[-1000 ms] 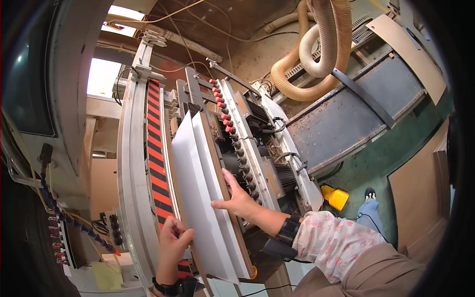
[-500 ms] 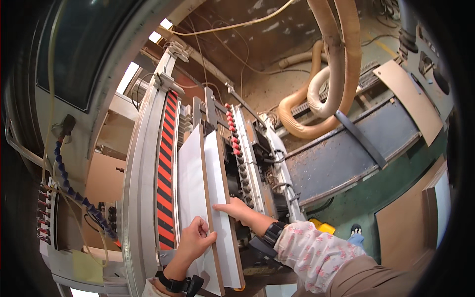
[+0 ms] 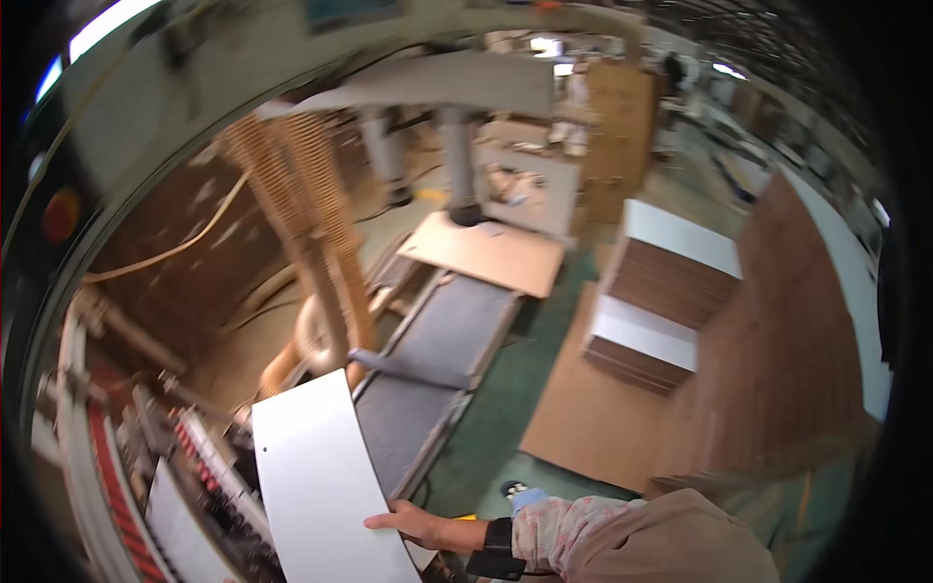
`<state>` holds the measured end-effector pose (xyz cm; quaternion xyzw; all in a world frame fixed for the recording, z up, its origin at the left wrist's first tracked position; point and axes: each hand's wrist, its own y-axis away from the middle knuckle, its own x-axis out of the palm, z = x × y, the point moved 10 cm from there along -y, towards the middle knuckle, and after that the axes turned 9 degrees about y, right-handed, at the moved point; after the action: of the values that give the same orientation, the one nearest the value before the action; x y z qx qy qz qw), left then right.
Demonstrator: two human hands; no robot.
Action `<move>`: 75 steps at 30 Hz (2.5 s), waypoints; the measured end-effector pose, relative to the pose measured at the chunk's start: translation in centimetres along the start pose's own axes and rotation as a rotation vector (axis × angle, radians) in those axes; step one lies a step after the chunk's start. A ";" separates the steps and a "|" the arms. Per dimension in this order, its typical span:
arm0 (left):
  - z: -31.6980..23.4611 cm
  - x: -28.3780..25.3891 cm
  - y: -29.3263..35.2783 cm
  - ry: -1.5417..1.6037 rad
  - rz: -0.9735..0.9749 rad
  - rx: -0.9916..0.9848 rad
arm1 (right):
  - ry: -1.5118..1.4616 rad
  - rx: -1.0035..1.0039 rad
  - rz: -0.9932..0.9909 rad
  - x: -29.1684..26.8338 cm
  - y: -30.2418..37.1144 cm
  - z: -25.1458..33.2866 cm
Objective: The person repeatedly picks up white rectangular wood panels from a stack, places them onto a conveyor belt, and guides them through a processing machine. After the panels exit the machine, the person stacks them on a growing pile. The cycle of picking, feeding, and stacking continues throughout the clip.
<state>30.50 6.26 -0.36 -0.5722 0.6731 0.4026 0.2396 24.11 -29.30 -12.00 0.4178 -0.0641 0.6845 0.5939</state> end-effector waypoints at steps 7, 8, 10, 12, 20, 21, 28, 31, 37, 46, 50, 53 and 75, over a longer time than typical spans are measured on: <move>-7.5 5.6 -0.2 -0.113 -0.051 0.207 | -0.170 -0.404 -0.444 -18.5 15.5 6.5; -9.6 7.2 0.7 -0.009 -0.035 0.230 | -0.203 -0.455 -0.507 -21.0 17.1 6.7; -20.6 18.6 6.3 0.225 0.478 -0.172 | -0.267 -0.574 -0.685 -26.7 20.5 7.2; -20.9 28.2 12.3 0.735 0.687 -0.469 | -0.345 -0.675 -0.681 -29.6 22.2 9.4; -39.1 58.2 10.6 0.735 0.764 -0.495 | -0.691 -0.971 -1.025 -50.8 29.3 9.5; -40.5 62.2 9.0 0.785 0.791 -0.449 | -0.716 -0.994 -1.056 -53.8 30.0 9.0; -51.5 88.6 2.4 0.896 1.086 -0.089 | -1.004 -1.042 -1.305 -75.9 34.1 2.6; -55.3 98.3 1.4 0.888 1.208 -0.055 | -0.944 -1.026 -1.301 -83.0 35.3 1.7; -56.1 112.5 -1.1 0.784 1.241 -0.126 | -0.760 -0.705 -1.124 -92.9 36.0 -0.9; -59.7 122.0 -1.8 0.598 1.153 0.052 | -0.726 -0.497 -1.237 -102.6 38.4 -3.0; -60.0 122.6 -1.3 0.280 1.246 0.189 | -0.546 -0.267 -1.329 -103.5 40.4 -3.1; -59.2 121.3 -1.4 0.306 1.347 0.172 | -0.439 -0.312 -1.254 -103.0 39.8 -2.5; -2.0 67.7 15.8 0.851 0.214 -0.859 | 0.167 0.498 -0.232 -44.6 12.1 -7.1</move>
<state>-0.05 -34.19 -48.04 -0.6573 0.5413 0.3958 -0.3441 7.66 -62.54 -40.52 0.4976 0.2034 0.6386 0.5507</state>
